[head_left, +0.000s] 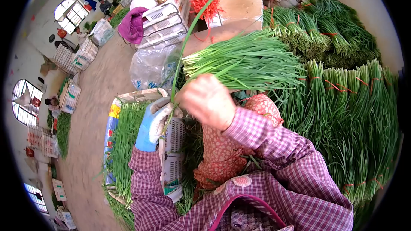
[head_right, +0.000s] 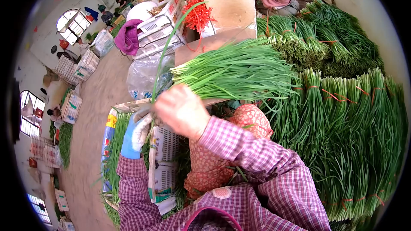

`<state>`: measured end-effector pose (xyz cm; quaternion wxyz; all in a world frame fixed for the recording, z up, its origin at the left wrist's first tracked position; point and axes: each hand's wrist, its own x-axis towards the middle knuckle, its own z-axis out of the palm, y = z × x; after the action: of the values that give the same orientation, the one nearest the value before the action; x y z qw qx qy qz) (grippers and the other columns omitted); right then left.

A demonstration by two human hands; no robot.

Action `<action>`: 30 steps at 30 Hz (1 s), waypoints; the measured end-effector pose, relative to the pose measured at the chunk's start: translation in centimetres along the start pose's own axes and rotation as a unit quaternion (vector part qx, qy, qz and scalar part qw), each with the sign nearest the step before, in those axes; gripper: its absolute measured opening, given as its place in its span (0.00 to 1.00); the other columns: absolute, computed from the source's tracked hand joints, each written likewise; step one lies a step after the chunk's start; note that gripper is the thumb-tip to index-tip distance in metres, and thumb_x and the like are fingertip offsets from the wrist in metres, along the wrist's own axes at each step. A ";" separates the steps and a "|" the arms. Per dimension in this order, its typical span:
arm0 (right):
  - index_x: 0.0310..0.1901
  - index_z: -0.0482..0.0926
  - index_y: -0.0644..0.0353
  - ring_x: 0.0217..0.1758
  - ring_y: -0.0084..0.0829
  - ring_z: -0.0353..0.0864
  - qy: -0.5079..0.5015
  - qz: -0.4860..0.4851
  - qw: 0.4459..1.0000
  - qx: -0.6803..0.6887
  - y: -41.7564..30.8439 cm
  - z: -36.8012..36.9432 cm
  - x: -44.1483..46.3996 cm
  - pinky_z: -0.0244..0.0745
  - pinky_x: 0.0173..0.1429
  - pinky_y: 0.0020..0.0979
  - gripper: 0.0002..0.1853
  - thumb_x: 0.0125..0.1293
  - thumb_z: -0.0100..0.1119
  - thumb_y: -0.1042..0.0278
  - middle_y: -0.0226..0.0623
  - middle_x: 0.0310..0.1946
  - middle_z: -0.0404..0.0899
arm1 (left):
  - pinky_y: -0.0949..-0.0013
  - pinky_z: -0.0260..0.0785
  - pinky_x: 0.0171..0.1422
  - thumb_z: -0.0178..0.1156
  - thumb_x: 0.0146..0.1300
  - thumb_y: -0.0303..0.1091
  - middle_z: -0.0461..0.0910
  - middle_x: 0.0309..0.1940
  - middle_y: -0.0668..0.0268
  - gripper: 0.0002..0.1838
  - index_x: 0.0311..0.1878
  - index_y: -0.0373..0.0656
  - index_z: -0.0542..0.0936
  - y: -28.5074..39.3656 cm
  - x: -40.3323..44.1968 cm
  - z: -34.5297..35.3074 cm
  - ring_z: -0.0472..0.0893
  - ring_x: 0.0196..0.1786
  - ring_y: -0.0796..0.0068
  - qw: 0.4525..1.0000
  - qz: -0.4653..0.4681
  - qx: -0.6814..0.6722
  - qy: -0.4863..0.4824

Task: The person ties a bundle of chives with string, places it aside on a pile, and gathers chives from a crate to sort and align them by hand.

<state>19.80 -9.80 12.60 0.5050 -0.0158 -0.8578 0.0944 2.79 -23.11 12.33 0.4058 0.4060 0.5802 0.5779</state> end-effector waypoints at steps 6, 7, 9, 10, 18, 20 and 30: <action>0.43 0.80 0.61 0.43 0.40 0.82 0.100 0.247 0.949 0.170 7.3 -4.6 -0.6 0.76 0.50 0.36 0.09 0.67 0.56 0.67 0.42 0.38 0.82 | 0.70 0.72 0.43 0.58 0.66 0.38 0.79 0.31 0.62 0.21 0.54 0.29 0.75 0.3 -1.1 -1.8 0.79 0.35 0.74 0.999 -0.004 -0.003 -0.036; 0.44 0.80 0.64 0.41 0.38 0.83 0.120 0.259 0.941 0.183 8.3 -4.9 -0.8 0.77 0.48 0.33 0.09 0.68 0.55 0.69 0.44 0.37 0.83 | 0.71 0.73 0.40 0.58 0.66 0.39 0.78 0.30 0.63 0.21 0.53 0.29 0.76 0.4 -1.4 -2.3 0.79 0.35 0.75 1.000 -0.018 -0.009 -0.023; 0.45 0.80 0.62 0.43 0.37 0.83 0.131 0.269 0.940 0.165 8.7 -5.8 -1.0 0.76 0.50 0.33 0.10 0.67 0.56 0.67 0.42 0.38 0.83 | 0.74 0.72 0.32 0.59 0.65 0.40 0.77 0.29 0.66 0.21 0.53 0.30 0.76 0.5 -1.9 -2.9 0.78 0.32 0.78 0.999 -0.035 -0.004 0.014; 0.47 0.79 0.61 0.44 0.38 0.82 0.124 0.257 0.951 0.117 8.6 -6.4 -1.0 0.75 0.52 0.34 0.11 0.66 0.58 0.66 0.41 0.38 0.82 | 0.74 0.72 0.32 0.59 0.65 0.40 0.77 0.29 0.66 0.21 0.53 0.30 0.76 0.6 -2.1 -3.2 0.78 0.32 0.78 0.999 -0.036 -0.005 0.011; 0.64 0.66 0.36 0.58 0.34 0.73 -0.055 -0.118 0.991 -0.034 -1.2 0.8 0.3 0.62 0.65 0.48 0.39 0.48 0.70 0.52 0.33 0.52 0.74 | 0.77 0.64 0.24 0.58 0.65 0.40 0.70 0.22 0.68 0.16 0.44 0.34 0.74 1.6 -2.0 -1.1 0.68 0.21 0.81 0.993 -0.065 0.098 -0.002; 0.65 0.66 0.37 0.53 0.33 0.76 -0.110 -0.086 0.989 -0.048 -0.7 3.8 -0.9 0.63 0.64 0.48 0.34 0.53 0.64 0.55 0.33 0.47 0.75 | 0.77 0.63 0.24 0.57 0.65 0.40 0.70 0.21 0.68 0.16 0.43 0.34 0.75 2.0 -2.0 -0.8 0.68 0.20 0.81 0.988 -0.053 0.140 -0.032; 0.40 0.75 0.62 0.24 0.46 0.81 -0.141 0.195 0.960 0.144 3.2 -0.1 -0.8 0.75 0.30 0.45 0.15 0.72 0.48 0.57 0.45 0.20 0.77 | 0.74 0.71 0.41 0.47 0.70 0.58 0.77 0.43 0.59 0.37 0.67 0.34 0.66 2.4 -1.4 -4.2 0.79 0.38 0.76 0.978 0.129 0.079 0.140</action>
<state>20.03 -6.76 11.34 0.3481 -0.0964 -0.8777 0.3150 -0.70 -25.82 14.79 0.2090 0.4229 0.6180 0.6289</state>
